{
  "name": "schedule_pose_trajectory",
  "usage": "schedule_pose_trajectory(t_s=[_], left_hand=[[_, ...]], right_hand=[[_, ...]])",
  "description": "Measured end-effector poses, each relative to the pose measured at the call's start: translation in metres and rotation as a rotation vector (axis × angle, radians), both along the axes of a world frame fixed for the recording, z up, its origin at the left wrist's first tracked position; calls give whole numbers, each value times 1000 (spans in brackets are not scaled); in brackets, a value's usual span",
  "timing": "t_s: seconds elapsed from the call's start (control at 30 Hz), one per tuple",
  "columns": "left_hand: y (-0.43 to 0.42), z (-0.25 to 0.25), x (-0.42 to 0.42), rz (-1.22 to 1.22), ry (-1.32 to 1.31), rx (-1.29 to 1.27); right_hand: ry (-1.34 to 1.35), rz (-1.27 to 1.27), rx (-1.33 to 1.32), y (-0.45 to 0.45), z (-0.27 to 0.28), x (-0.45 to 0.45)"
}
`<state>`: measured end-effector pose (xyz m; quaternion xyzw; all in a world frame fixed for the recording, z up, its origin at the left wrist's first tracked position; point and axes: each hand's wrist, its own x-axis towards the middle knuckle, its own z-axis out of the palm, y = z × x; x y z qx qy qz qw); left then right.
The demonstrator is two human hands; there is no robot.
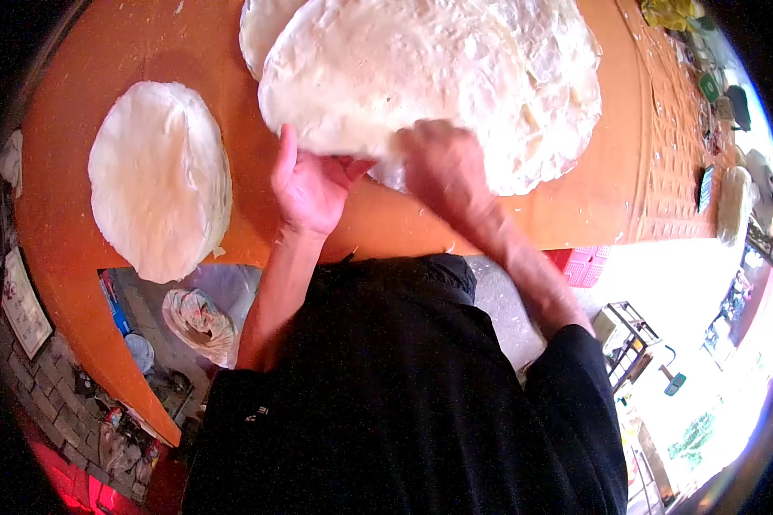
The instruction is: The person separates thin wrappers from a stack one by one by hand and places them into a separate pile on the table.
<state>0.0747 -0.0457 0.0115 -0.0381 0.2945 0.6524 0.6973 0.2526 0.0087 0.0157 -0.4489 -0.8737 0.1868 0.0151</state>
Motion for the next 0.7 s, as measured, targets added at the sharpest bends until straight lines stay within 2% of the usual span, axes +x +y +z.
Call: schedule_pose_trajectory(t_s=[0.03,0.07,0.1,0.13,0.17,0.23,0.3,0.33,0.4,0.47,0.5,0.53,0.57,0.6,0.67,0.7], left_hand=[[1,-12,-4,-68,-9,88],[1,-13,-4,-67,-7,41],[0,-19,-6,-78,62,6],[-2,-28,-8,-82,134,-27],[-7,-32,-11,-76,135,-28],[-17,-36,-13,-221,686,-273],[-25,-36,-18,-210,647,-310],[-27,-37,-20,-201,614,-344],[-27,-43,-20,-186,612,-351],[-26,-45,-19,-247,499,-305],[-26,-53,-20,-277,397,-277],[-24,-51,-17,-272,397,-277],[-22,-46,-11,-316,391,-272],[-22,-44,-6,-360,386,-267],[-25,-54,2,-392,361,-246],[-24,-53,8,-407,359,-293]], right_hand=[[128,-87,90,16,1,1],[-18,-46,36,40,21,1],[-116,82,208,67,23,12],[-148,51,308,89,36,23],[-32,-77,303,104,67,35],[243,-230,281,113,127,45],[177,-104,543,86,167,13],[127,121,692,85,166,11],[-93,87,540,76,107,11],[-286,103,310,63,41,13],[-255,81,90,57,16,16],[-187,91,41,52,-9,23],[-82,96,120,49,-22,28],[25,100,196,48,-30,33],[-226,62,211,73,-11,41],[-300,113,176,101,22,40]])
